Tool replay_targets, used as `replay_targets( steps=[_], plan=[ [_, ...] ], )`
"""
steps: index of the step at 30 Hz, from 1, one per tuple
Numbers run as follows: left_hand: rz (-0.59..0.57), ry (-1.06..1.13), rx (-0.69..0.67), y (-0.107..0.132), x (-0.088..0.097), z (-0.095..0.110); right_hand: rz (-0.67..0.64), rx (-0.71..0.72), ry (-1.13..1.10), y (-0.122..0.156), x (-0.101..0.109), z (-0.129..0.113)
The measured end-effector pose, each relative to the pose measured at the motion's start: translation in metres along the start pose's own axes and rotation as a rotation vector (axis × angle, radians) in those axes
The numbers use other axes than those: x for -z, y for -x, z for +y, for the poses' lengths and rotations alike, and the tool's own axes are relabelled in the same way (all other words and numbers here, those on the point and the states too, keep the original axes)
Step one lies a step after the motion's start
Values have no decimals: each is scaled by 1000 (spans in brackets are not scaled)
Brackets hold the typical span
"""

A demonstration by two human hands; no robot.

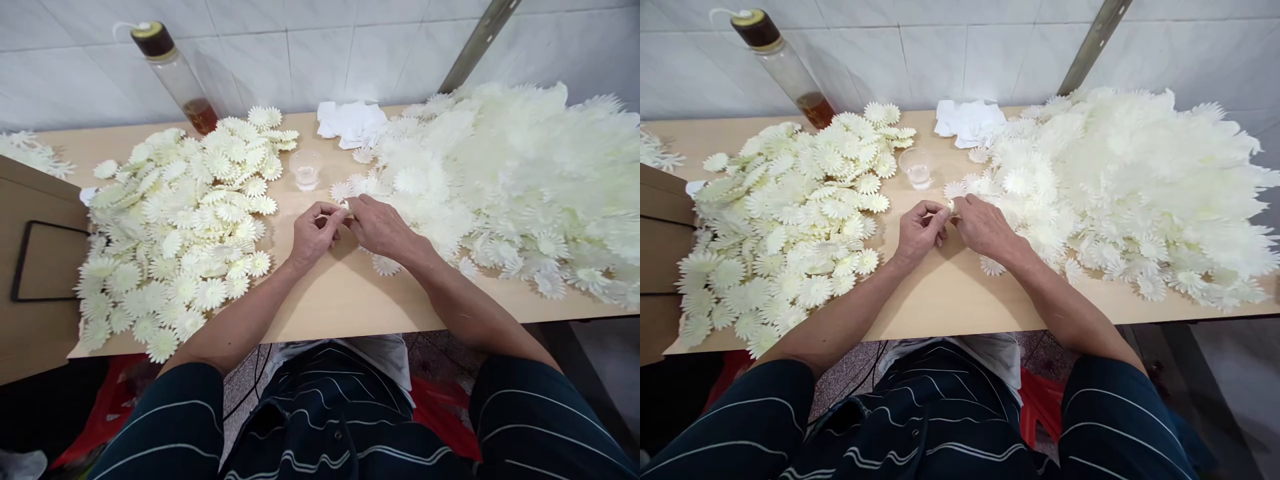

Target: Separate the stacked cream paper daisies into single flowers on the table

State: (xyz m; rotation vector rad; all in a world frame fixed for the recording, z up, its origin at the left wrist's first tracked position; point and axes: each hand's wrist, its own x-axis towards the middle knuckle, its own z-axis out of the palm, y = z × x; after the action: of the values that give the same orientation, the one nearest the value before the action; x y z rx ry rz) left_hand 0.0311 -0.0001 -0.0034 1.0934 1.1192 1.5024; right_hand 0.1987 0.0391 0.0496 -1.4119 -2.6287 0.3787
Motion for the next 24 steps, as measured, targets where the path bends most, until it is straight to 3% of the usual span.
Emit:
replay_targets(
  steps=[6,11,15,20,24],
  plan=[
    [-19,35,102,-4,2,-1,160,190,-239,-1,-18,20],
    [-210,207,246,-1,2,5,342,215,-312,-6,-34,24],
    [-350,314,402,3,0,9,422,229,-307,-6,-28,26],
    [-516,361,452,4,1,5,362,234,-292,-4,-24,25],
    [-537,370,404,4,2,1,292,208,-318,-4,-25,20]
  ],
)
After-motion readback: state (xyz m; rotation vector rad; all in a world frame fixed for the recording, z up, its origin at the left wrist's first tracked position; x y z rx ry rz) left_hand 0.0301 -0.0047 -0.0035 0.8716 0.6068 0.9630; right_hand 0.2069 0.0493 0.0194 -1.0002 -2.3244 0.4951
